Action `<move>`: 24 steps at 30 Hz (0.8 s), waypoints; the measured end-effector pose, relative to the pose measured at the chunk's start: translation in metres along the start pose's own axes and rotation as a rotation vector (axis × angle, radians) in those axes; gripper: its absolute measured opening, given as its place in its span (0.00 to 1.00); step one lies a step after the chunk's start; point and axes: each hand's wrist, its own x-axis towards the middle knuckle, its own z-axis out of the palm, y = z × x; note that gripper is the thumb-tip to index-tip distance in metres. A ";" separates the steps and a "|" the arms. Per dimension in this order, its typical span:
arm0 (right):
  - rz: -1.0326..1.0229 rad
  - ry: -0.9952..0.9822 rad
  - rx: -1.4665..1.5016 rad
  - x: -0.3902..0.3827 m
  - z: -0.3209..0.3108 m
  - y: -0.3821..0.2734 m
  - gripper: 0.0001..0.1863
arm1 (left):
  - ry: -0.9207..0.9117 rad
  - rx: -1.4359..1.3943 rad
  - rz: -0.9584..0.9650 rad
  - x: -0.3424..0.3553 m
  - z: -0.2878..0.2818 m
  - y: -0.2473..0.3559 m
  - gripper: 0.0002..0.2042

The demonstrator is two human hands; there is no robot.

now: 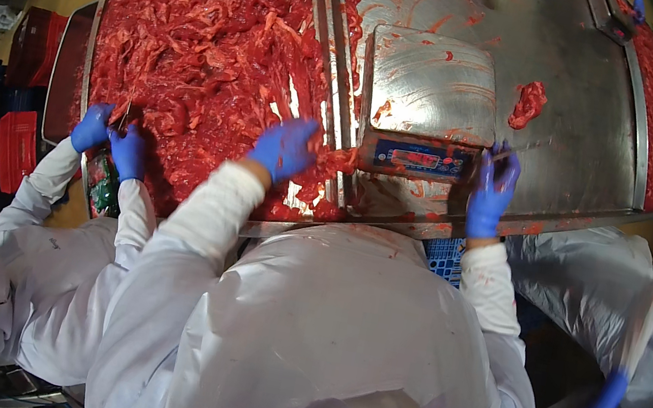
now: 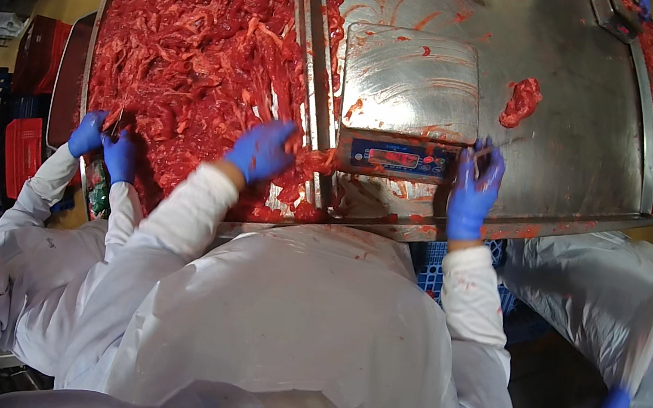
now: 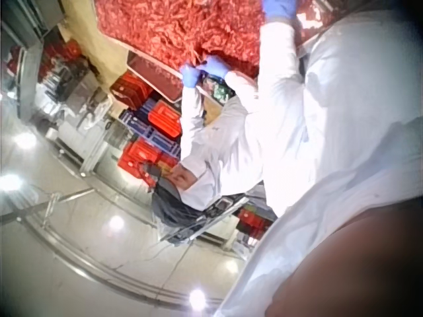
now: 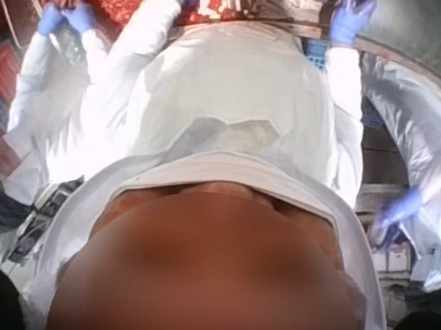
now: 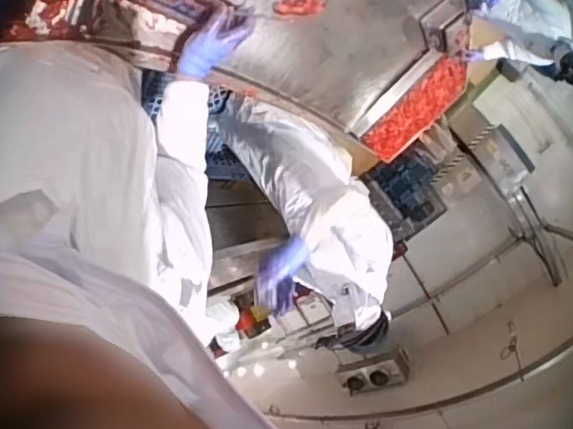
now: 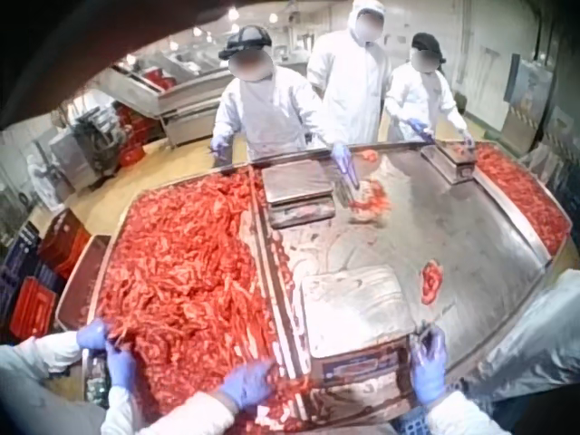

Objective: The person uses a knife to cut portions of raw red meat from a large pile on a stainless steel table. They place the cut pieces onto a digital scale, then transfer them into a plastic bag held by a coworker.

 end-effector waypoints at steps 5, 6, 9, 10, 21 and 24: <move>0.112 -0.161 -0.191 -0.060 -0.031 0.033 0.24 | -0.004 -0.012 0.170 -0.051 0.037 -0.005 0.05; 0.103 -0.199 -0.299 -0.059 -0.029 0.022 0.24 | -0.013 0.001 0.207 -0.043 0.013 0.005 0.05; 0.098 -0.242 -0.448 -0.063 -0.032 0.015 0.26 | 0.063 -0.098 0.355 -0.021 -0.057 0.057 0.04; 0.094 -0.248 -0.446 -0.064 -0.033 0.016 0.26 | 0.113 -0.153 0.422 -0.014 -0.083 0.080 0.03; 0.345 -0.271 0.072 -0.072 -0.058 0.029 0.14 | 0.604 -0.169 0.378 0.057 -0.095 0.086 0.19; 0.384 -0.260 0.167 -0.073 -0.066 0.019 0.14 | 0.551 -0.215 -0.042 0.037 -0.097 -0.013 0.19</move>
